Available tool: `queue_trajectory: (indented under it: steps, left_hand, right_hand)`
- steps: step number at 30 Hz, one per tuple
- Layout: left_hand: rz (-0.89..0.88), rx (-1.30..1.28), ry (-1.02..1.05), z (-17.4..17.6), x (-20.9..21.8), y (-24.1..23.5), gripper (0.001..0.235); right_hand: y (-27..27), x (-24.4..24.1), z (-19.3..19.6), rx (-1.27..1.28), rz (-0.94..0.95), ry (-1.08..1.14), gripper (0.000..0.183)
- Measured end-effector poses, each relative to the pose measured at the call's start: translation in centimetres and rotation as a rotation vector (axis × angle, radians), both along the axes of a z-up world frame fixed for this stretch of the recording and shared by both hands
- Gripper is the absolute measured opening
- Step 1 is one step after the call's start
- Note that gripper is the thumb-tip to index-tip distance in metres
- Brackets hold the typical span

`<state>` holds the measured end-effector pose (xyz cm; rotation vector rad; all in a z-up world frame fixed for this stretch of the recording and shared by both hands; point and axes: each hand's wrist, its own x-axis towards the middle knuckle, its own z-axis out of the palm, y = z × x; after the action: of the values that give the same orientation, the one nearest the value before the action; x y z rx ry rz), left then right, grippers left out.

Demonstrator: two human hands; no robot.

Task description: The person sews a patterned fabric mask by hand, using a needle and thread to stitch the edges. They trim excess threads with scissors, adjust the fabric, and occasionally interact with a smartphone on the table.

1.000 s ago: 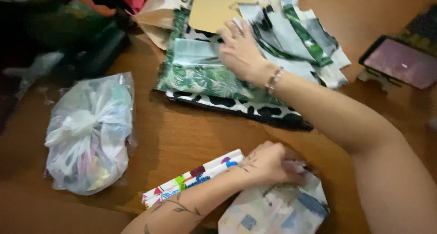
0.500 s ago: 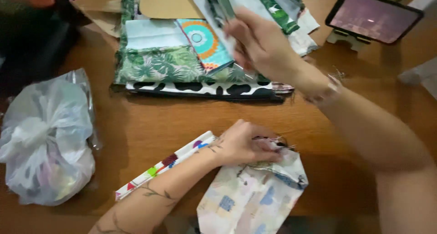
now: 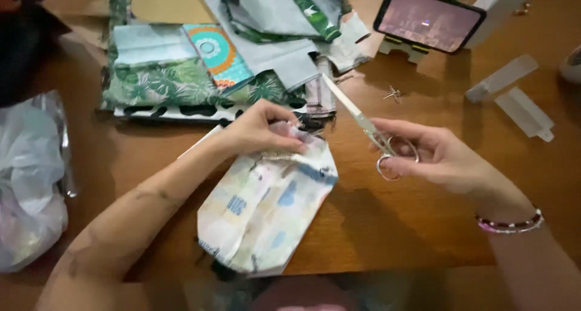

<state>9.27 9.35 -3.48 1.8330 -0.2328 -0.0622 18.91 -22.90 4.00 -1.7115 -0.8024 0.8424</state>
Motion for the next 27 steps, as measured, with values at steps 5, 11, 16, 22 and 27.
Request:
queue_trajectory:
  steps: [5, 11, 16, 22, 27]
  left_hand:
    - [0.107, -0.132, 0.391, 3.1, -3.4, -4.7, 0.021]
    - [0.166, -0.336, 0.543, 3.4, -6.2, -7.0, 0.018]
    - [0.188, -0.293, 0.557, 3.5, -6.9, -6.7, 0.022]
    - [0.212, -0.355, 0.572, 3.9, -7.4, -5.9, 0.021]
    - [0.2, -0.361, 0.669, 4.1, -7.4, -5.6, 0.014]
  right_hand:
    - [0.7, -0.2, -1.4, -0.088, -0.018, -0.003, 0.05]
    - [3.3, -1.2, -2.6, 0.012, 0.112, -0.36, 0.04]
    - [2.1, -1.1, -5.3, -0.037, -0.095, -0.222, 0.045]
    - [1.7, -0.9, -5.3, -0.032, 0.029, -0.31, 0.028]
    - [1.2, -0.7, -5.3, 0.005, 0.317, -0.41, 0.033]
